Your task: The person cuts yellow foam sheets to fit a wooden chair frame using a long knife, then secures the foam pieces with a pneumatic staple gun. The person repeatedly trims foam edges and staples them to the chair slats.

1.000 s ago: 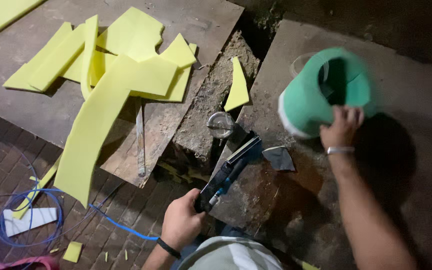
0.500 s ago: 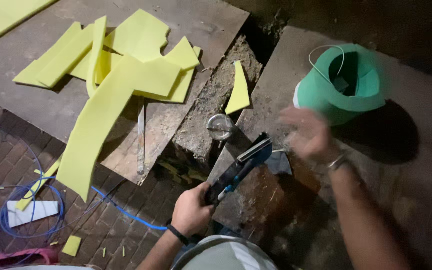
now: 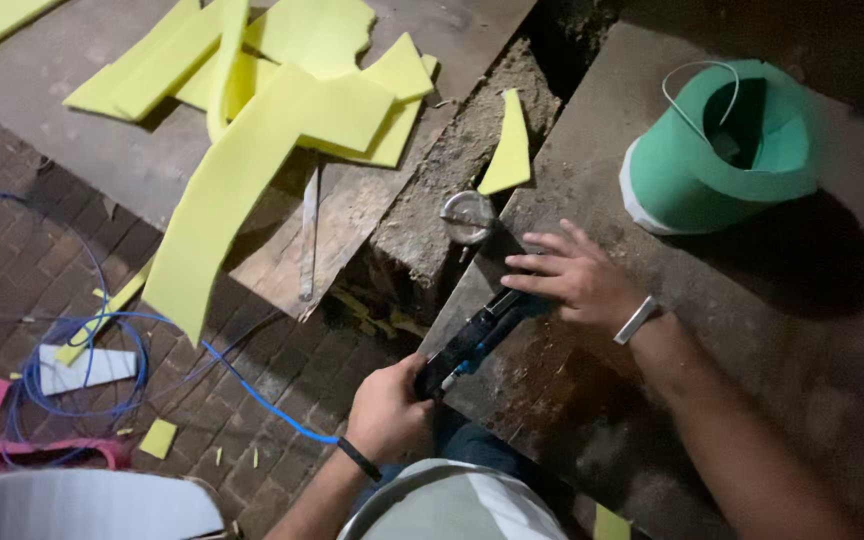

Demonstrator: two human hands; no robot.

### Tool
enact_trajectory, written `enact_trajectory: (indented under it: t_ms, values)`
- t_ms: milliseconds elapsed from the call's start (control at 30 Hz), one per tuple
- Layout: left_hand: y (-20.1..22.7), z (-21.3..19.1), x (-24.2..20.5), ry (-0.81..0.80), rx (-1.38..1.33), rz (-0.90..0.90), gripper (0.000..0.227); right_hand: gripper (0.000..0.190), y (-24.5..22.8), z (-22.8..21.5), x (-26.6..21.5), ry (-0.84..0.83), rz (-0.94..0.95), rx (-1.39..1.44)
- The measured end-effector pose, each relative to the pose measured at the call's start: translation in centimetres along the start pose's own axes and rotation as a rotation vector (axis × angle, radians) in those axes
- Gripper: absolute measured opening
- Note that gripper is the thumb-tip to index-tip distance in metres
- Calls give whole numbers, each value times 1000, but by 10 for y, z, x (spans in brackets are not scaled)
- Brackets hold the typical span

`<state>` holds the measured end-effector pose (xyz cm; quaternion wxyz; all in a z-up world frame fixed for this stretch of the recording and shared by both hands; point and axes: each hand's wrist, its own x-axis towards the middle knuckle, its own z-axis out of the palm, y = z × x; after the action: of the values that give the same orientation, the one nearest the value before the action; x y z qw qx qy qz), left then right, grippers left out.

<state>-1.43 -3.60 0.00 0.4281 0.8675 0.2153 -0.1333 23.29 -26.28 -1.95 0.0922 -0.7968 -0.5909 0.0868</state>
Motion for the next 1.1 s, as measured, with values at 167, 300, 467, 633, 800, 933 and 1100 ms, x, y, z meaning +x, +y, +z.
enact_trajectory:
  t_ms: [167,300,467,633,800,933,1100]
  values:
    - [-22,-13,-42,141,-17,23,22,86,-39,10,30,70,-78,73]
    - [-53,-28,-95,166,-114,-134,24,78,-89,8,65,105,-244,188]
    - [-114,-34,-191,354,-135,-176,20,60,-198,11,105,56,-385,242]
    - [-172,-22,-295,576,-154,-182,25,28,-318,7,130,77,-674,206]
    - [-213,-5,-400,730,-222,-274,26,26,-428,6,143,1,-842,141]
    - [-231,7,-459,774,-326,-394,26,22,-499,13,155,-61,-1014,218]
    - [-249,15,-508,910,-329,-427,28,25,-574,26,165,-79,-1102,129]
